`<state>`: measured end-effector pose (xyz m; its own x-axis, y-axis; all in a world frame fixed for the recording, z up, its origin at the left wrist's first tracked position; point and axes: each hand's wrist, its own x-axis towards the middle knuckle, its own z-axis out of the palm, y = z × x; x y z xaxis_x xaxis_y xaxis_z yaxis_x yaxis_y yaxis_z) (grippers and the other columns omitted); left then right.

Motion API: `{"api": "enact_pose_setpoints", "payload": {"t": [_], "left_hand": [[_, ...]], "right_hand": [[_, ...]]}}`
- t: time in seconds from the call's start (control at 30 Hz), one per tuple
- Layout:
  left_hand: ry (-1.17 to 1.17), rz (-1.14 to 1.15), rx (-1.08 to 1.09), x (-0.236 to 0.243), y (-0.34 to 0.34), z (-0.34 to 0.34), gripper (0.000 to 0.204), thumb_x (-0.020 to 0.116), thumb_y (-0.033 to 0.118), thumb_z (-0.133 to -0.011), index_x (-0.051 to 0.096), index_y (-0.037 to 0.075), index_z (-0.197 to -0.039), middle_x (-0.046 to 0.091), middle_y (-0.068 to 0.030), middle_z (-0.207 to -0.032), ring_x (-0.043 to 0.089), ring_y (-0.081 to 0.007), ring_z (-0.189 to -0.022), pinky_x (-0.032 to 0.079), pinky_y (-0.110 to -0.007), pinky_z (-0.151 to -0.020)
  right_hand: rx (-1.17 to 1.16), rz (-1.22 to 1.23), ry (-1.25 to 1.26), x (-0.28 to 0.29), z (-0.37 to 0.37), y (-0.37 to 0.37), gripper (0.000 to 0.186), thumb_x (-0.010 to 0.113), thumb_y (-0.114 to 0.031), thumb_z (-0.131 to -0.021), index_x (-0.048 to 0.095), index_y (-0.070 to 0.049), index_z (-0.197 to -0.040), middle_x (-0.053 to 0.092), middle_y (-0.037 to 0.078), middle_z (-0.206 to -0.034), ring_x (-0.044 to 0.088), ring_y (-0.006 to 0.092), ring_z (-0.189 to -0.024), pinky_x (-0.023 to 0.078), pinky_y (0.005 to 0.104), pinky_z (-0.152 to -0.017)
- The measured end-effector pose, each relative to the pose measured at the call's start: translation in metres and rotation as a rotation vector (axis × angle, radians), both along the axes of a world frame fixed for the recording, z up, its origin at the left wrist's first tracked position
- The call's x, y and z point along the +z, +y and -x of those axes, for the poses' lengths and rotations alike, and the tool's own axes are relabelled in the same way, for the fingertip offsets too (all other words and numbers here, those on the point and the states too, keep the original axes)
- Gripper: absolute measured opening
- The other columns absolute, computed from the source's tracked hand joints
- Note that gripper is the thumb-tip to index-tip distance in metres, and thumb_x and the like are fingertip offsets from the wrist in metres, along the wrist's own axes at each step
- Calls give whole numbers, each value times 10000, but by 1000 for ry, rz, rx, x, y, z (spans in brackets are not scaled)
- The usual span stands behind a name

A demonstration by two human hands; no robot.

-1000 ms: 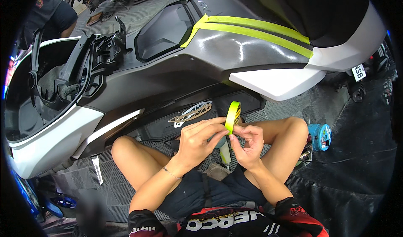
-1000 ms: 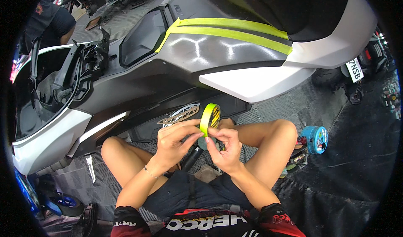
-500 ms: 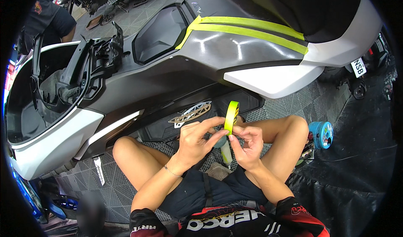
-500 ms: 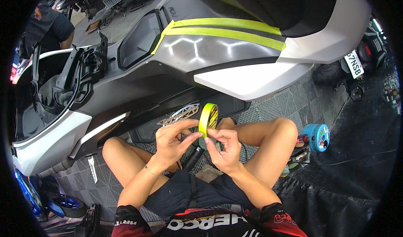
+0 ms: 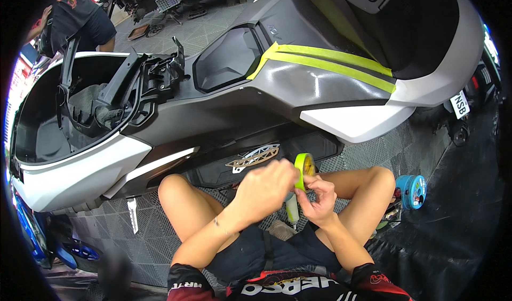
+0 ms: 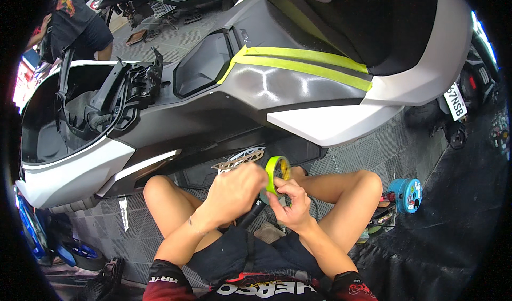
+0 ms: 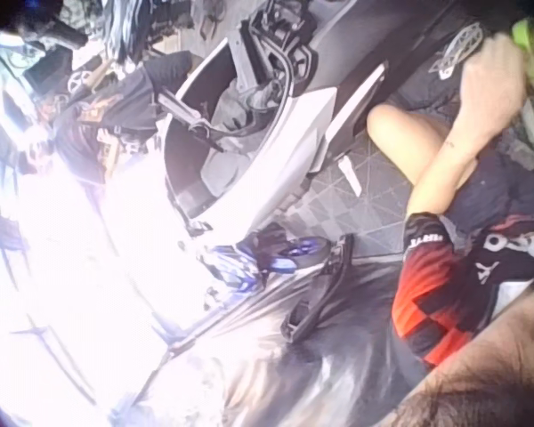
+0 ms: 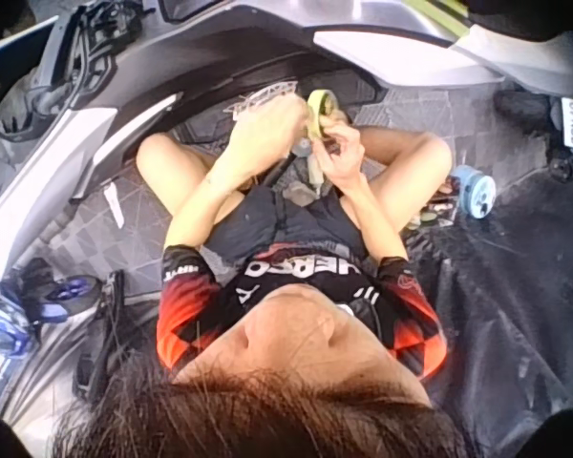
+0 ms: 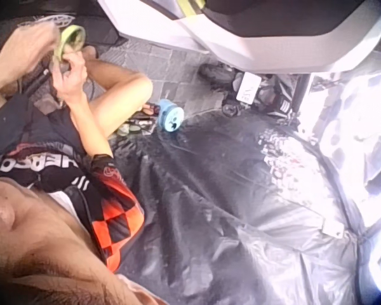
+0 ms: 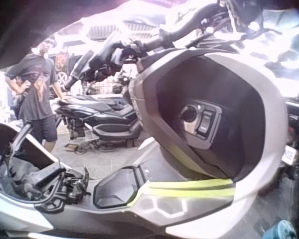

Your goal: The person sits on the floor and uses a power polisher to buff the side panel of a white scooter. They apply masking tape to protect adjacent areas, apply a liquid compound, and continue polishing the surface.

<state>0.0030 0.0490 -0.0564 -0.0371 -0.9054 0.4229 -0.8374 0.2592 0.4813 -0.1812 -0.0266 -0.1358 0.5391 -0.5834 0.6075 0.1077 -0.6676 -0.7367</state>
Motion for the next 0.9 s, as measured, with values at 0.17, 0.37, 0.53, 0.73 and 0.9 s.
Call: {"api": "enact_pose_setpoints", "payload": {"t": [0.17, 0.37, 0.53, 0.73, 0.9], "left_hand": [[201, 139, -16, 11, 8, 3, 346, 839, 178, -793, 625, 34, -1024, 680, -73, -1000, 668, -208, -782, 543, -317, -607], [234, 252, -5, 12, 1, -11, 452, 897, 267, -723, 704, 54, -1070, 696, -56, -1011, 672, -230, -805, 565, -341, -690], [323, 238, -24, 18, 2, -12, 263, 875, 161, -713, 746, 61, -920, 720, -57, -887, 685, -232, -718, 561, -333, -651], [607, 112, -186, 29, -3, -44, 153, 779, -5, -766, 772, -8, -919, 750, -119, -855, 714, -228, -702, 552, -300, -643], [814, 2, -170, 34, -10, -78, 64, 764, -3, -844, 778, -33, -899, 726, -122, -765, 664, -183, -630, 504, -282, -585]], "right_hand": [[54, -170, -6, 16, 2, -6, 377, 619, 148, -902, 346, 10, -1122, 708, 310, -1152, 736, 232, -851, 595, 334, -805], [46, -1, 83, 45, -2, -8, 354, 680, 135, -853, 446, -2, -1081, 740, 233, -1055, 697, 207, -771, 574, 311, -691], [-6, 201, 160, 65, -11, -11, 371, 785, 84, -799, 525, -12, -1045, 743, 164, -967, 660, 216, -702, 543, 314, -625], [18, 80, 196, 88, -20, -7, 423, 816, 47, -794, 560, 9, -1128, 743, 137, -929, 665, 242, -712, 520, 327, -651], [126, 224, 156, 128, -26, -11, 466, 875, -59, -752, 621, -46, -1142, 712, 52, -812, 603, 199, -627, 464, 306, -698]]}}
